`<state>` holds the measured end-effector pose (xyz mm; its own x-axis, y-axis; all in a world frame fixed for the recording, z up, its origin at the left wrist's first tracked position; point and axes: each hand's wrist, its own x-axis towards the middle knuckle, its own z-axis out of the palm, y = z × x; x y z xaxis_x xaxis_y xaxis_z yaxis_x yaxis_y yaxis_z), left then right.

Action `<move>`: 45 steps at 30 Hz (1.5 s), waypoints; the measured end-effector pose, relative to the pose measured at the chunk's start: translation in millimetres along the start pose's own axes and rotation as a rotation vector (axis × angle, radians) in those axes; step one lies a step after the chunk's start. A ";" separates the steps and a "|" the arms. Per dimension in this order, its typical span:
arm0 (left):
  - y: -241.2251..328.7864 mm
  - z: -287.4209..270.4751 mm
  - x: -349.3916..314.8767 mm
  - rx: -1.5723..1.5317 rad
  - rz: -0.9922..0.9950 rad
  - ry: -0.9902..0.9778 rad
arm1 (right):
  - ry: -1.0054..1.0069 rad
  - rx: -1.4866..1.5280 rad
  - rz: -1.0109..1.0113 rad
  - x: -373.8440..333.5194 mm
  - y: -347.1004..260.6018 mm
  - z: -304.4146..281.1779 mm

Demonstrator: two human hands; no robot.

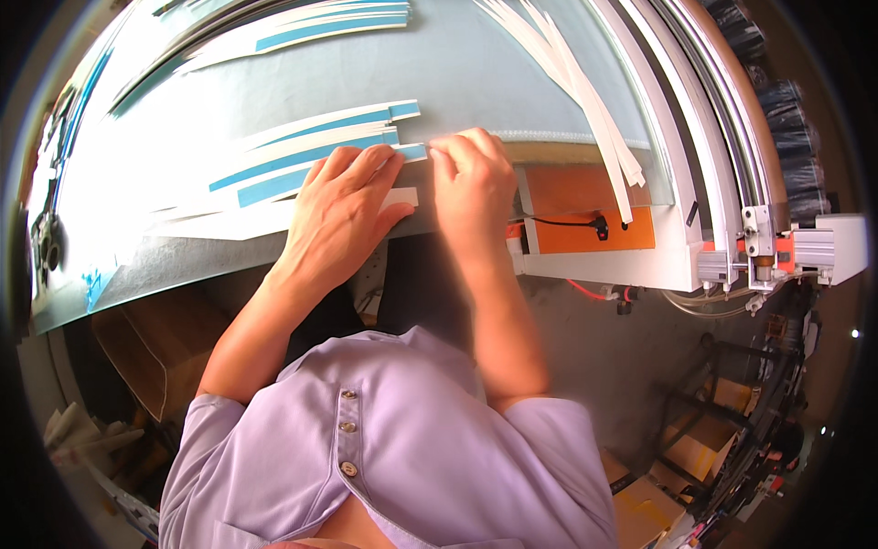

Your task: The person peels blue protective backing strips from white adhesive labels on a glass surface. They handle the labels one at a time, lifting the backing and placing the peeled items aside.

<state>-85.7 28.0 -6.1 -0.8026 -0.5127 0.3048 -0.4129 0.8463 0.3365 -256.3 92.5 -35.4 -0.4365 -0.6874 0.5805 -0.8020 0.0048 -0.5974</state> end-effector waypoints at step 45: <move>1.4 -4.1 -12.8 -0.047 -0.003 0.043 | -0.032 0.242 0.056 -9.8 -6.4 -2.9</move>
<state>-74.2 35.2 -5.9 -0.7819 -0.5218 0.3410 -0.3937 0.8375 0.3788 -248.1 101.3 -35.6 -0.4612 -0.7138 0.5270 -0.6544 -0.1275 -0.7453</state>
